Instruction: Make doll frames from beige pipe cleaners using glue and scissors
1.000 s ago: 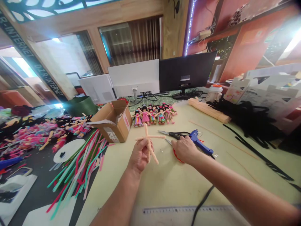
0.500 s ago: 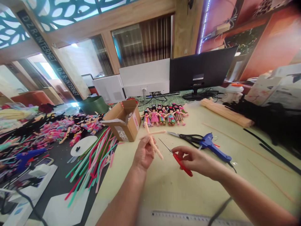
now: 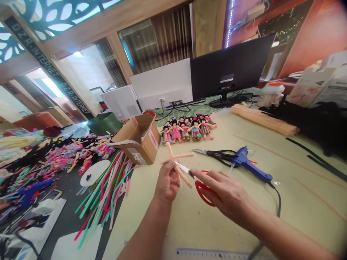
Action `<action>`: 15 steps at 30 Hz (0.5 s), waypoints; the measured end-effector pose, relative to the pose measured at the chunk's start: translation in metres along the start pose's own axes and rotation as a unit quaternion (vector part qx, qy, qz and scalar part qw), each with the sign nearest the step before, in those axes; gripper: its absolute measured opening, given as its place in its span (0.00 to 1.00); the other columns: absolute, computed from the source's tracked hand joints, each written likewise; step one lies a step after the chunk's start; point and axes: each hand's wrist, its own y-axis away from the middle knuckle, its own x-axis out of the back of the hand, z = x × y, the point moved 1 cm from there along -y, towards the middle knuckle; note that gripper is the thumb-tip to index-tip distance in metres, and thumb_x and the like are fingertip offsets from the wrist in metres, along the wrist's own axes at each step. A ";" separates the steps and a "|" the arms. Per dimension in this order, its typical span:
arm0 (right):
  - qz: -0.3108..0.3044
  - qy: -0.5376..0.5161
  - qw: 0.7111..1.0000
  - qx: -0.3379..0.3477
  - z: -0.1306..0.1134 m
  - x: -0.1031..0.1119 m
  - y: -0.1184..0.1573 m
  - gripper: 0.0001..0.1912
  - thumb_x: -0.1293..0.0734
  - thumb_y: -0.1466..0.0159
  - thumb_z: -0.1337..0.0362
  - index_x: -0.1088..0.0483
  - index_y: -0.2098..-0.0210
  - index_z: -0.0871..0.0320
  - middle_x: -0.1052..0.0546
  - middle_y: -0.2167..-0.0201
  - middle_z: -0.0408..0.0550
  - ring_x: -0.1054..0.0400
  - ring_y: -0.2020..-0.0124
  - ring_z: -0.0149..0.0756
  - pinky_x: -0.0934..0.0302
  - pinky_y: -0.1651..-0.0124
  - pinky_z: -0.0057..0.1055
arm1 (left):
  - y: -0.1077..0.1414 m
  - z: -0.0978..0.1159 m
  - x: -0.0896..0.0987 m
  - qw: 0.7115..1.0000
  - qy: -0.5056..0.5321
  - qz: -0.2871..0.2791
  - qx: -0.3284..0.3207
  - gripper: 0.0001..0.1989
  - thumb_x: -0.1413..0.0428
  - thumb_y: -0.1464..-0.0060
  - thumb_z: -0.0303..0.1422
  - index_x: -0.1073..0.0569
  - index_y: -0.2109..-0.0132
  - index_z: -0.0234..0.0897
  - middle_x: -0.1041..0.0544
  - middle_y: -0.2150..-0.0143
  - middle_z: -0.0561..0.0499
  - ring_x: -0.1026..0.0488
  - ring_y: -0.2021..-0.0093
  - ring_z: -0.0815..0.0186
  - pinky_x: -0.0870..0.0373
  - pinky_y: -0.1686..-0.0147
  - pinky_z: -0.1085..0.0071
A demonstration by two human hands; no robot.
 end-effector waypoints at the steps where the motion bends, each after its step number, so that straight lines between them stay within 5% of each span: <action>1: 0.011 0.039 0.999 0.010 0.001 -0.001 0.001 0.25 0.42 0.34 0.67 0.44 0.37 0.50 0.27 0.63 0.49 0.34 0.67 0.36 0.39 0.62 0.34 | 0.001 -0.001 -0.001 1.000 -0.005 0.001 0.003 0.12 0.34 0.61 0.33 0.28 0.70 0.35 0.26 0.71 0.53 0.28 0.70 0.70 0.31 0.67 0.73; 15: 0.019 0.130 0.991 0.012 0.005 -0.009 0.005 0.25 0.44 0.33 0.71 0.43 0.37 0.50 0.27 0.61 0.51 0.36 0.68 0.35 0.42 0.61 0.34 | 0.004 -0.007 -0.002 1.000 -0.004 0.008 0.022 0.08 0.36 0.56 0.31 0.26 0.68 0.34 0.24 0.70 0.54 0.27 0.69 0.71 0.30 0.66 0.74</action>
